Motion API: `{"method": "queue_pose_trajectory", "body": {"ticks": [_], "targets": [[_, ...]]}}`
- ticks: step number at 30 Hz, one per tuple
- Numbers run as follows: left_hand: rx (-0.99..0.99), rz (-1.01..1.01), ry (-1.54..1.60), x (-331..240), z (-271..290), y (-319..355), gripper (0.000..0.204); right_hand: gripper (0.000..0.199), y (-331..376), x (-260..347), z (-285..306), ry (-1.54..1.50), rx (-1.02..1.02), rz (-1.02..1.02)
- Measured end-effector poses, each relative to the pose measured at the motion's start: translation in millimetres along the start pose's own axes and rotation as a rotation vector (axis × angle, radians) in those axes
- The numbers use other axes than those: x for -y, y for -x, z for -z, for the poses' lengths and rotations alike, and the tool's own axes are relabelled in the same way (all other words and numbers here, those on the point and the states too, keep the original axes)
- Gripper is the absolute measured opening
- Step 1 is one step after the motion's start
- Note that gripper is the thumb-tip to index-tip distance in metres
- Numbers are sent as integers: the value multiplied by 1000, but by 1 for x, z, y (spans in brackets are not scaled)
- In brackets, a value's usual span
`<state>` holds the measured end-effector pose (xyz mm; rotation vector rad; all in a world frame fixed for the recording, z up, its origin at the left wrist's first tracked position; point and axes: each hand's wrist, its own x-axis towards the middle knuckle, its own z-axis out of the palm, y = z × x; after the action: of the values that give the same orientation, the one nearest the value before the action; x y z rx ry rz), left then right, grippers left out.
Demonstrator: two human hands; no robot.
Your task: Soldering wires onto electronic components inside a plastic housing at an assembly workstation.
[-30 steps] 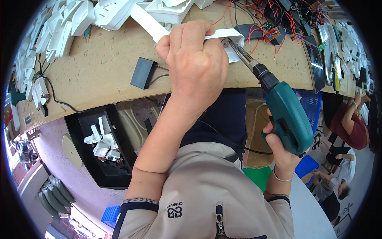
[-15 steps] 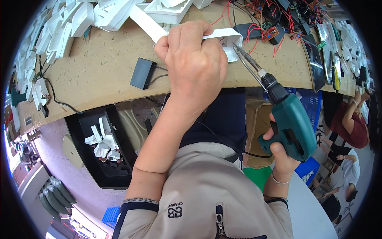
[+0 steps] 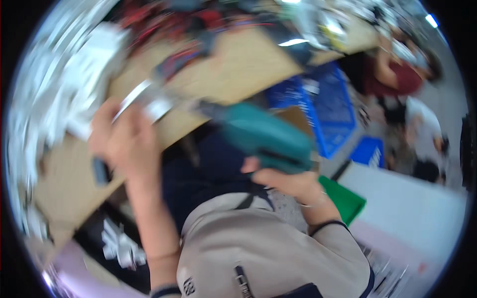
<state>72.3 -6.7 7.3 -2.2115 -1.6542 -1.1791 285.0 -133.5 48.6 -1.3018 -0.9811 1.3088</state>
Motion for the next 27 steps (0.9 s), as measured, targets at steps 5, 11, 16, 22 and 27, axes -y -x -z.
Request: {"method": "queue_pose_trajectory", "body": {"ticks": [5,11,16,22,27], "targets": [[35,-26,-53,4,6,7,8,54,0,5,5,-1,97,120],[35,-67,-55,-3,4,1,13,53,3,18,16,-12,49,145],[53,-32,-89,-3,4,-1,14,48,-15,34,23,8,59,342],[72,-36,-67,-4,5,-1,14,37,-48,70,32,-212,206,282],[106,-63,-77,-11,11,-4,14,26,-72,113,36,-164,260,376]]}}
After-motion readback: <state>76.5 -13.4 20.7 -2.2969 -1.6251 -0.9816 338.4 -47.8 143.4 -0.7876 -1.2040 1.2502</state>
